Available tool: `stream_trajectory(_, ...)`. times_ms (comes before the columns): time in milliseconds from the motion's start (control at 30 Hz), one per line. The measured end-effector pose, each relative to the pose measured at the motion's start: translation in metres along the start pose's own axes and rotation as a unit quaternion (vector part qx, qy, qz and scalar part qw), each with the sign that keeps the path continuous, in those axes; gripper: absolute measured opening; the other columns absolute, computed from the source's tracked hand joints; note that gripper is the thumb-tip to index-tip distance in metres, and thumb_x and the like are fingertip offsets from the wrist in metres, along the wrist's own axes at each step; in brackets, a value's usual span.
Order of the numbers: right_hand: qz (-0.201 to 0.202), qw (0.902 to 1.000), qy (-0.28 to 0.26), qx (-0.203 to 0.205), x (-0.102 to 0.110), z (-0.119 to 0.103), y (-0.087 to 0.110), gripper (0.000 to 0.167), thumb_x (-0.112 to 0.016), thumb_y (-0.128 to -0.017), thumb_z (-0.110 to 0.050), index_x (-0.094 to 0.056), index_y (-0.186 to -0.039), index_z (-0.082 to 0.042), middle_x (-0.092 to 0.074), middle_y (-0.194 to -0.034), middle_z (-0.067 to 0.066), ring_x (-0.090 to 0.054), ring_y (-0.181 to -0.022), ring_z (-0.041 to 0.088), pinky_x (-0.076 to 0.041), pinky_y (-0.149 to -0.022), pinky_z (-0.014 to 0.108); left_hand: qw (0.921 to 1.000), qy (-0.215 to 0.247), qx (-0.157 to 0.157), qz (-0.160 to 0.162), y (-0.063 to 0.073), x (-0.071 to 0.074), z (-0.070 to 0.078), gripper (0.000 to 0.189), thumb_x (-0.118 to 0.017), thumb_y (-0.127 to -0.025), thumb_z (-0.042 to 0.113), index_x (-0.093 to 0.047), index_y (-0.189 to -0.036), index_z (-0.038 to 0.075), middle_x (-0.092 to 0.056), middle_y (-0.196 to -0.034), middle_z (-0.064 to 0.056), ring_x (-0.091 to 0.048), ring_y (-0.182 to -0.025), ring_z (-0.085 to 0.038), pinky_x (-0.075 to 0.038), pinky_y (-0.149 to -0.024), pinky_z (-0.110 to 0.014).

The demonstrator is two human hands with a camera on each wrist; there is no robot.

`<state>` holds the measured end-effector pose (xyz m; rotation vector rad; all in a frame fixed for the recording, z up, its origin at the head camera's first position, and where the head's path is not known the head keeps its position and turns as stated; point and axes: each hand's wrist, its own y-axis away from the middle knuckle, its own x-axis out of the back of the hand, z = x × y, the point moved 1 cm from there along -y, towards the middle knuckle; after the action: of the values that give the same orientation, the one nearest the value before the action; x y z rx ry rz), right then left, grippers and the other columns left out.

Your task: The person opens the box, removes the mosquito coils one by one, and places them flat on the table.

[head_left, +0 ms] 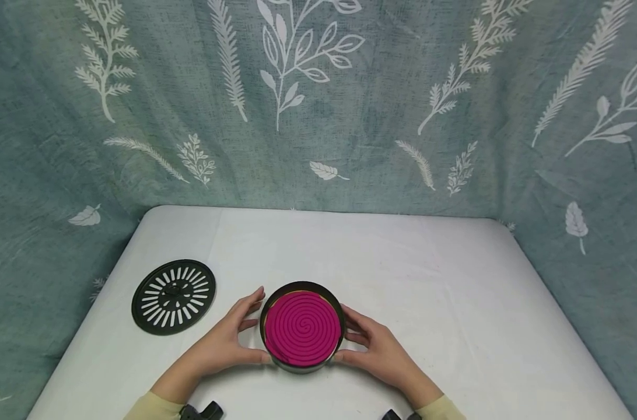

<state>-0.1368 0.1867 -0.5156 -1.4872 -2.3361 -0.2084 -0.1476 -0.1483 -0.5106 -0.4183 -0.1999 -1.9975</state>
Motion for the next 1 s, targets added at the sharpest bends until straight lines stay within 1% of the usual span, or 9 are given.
stream_trajectory(133, 0.017, 0.9995, 0.026, -0.005, -0.002, -0.002, 0.0, 0.092, -0.087, -0.073, -0.038, -0.041, -0.151, -0.02, -0.052, -0.143, -0.006, -0.051, -0.128, 0.012, -0.05, -0.097, 0.026, 0.9999, -0.014, 0.006, 0.0, -0.002, -0.002, 0.001, 0.124, -0.094, -0.062, 0.042, -0.021, -0.159, 0.015, -0.028, -0.158, -0.004, -0.032, -0.142, -0.022, -0.04, -0.109, -0.033)
stream_trajectory(200, 0.021, 0.9991, 0.036, -0.004, -0.003, -0.002, 0.0, 0.092, -0.087, -0.073, -0.04, -0.042, -0.151, -0.02, -0.053, -0.142, -0.007, -0.052, -0.127, 0.012, -0.051, -0.096, 0.025, 0.9997, -0.019, 0.018, 0.002, -0.001, -0.002, 0.001, 0.124, -0.094, -0.061, 0.043, -0.022, -0.158, 0.016, -0.029, -0.158, -0.001, -0.035, -0.14, -0.02, -0.04, -0.11, -0.033)
stream_trajectory(300, 0.023, 0.9987, 0.044, -0.008, -0.005, -0.003, 0.0, 0.092, -0.087, -0.073, -0.04, -0.043, -0.15, -0.019, -0.054, -0.14, -0.008, -0.053, -0.126, 0.011, -0.051, -0.095, 0.025, 0.9987, -0.026, 0.044, 0.007, 0.001, -0.002, 0.002, 0.123, -0.094, -0.059, 0.044, -0.025, -0.158, 0.023, -0.03, -0.157, 0.002, -0.043, -0.135, -0.02, -0.039, -0.11, -0.038)
stream_trajectory(367, 0.024, 0.9984, 0.05, -0.011, -0.006, -0.003, 0.0, 0.092, -0.087, -0.072, -0.041, -0.043, -0.15, -0.019, -0.054, -0.14, -0.009, -0.053, -0.125, 0.01, -0.051, -0.095, 0.024, 0.9983, -0.028, 0.05, 0.007, 0.002, -0.002, 0.001, 0.121, -0.094, -0.059, 0.045, -0.026, -0.158, 0.025, -0.031, -0.157, 0.003, -0.045, -0.133, -0.02, -0.039, -0.111, -0.04)
stream_trajectory(433, 0.026, 0.9979, 0.057, -0.015, -0.007, -0.005, 0.0, 0.093, -0.087, -0.072, -0.042, -0.043, -0.15, -0.019, -0.054, -0.14, -0.009, -0.053, -0.125, 0.009, -0.051, -0.095, 0.024, 0.9984, -0.027, 0.048, 0.005, 0.003, -0.002, 0.002, 0.12, -0.094, -0.06, 0.045, -0.027, -0.157, 0.026, -0.031, -0.157, 0.003, -0.044, -0.134, -0.02, -0.039, -0.111, -0.04)
stream_trajectory(533, 0.03, 0.997, 0.07, -0.016, -0.008, -0.007, 0.001, 0.093, -0.086, -0.072, -0.044, -0.043, -0.15, -0.02, -0.054, -0.139, -0.01, -0.052, -0.125, 0.009, -0.051, -0.095, 0.024, 0.9988, -0.025, 0.042, 0.001, 0.002, -0.002, 0.002, 0.121, -0.093, -0.06, 0.047, -0.026, -0.158, 0.025, -0.031, -0.157, 0.006, -0.036, -0.139, -0.014, -0.038, -0.111, -0.035)
stream_trajectory(633, 0.032, 0.9963, 0.078, -0.016, -0.01, -0.008, 0.0, 0.093, -0.086, -0.073, -0.044, -0.042, -0.151, -0.02, -0.054, -0.139, -0.011, -0.052, -0.126, 0.009, -0.051, -0.095, 0.024, 0.9985, -0.028, 0.047, 0.004, 0.002, -0.001, 0.002, 0.122, -0.094, -0.058, 0.049, -0.027, -0.157, 0.026, -0.031, -0.156, 0.009, -0.033, -0.14, -0.01, -0.038, -0.112, -0.033)
stream_trajectory(833, 0.028, 0.9965, 0.077, -0.017, -0.01, -0.009, 0.0, 0.092, -0.086, -0.073, -0.045, -0.042, -0.15, -0.021, -0.054, -0.139, -0.011, -0.051, -0.126, 0.01, -0.052, -0.095, 0.025, 0.998, -0.031, 0.055, 0.005, 0.001, -0.001, 0.003, 0.122, -0.093, -0.057, 0.052, -0.027, -0.157, 0.027, -0.032, -0.156, 0.008, -0.035, -0.139, -0.012, -0.037, -0.112, -0.036)
stream_trajectory(1000, 0.011, 0.9976, 0.065, -0.018, -0.005, -0.011, -0.002, 0.091, -0.085, -0.074, -0.044, -0.043, -0.151, -0.02, -0.053, -0.141, -0.009, -0.052, -0.127, 0.011, -0.052, -0.096, 0.026, 0.9977, -0.029, 0.06, 0.01, 0.002, -0.002, 0.004, 0.121, -0.093, -0.057, 0.052, -0.028, -0.157, 0.03, -0.032, -0.155, 0.006, -0.04, -0.136, -0.015, -0.037, -0.112, -0.037)
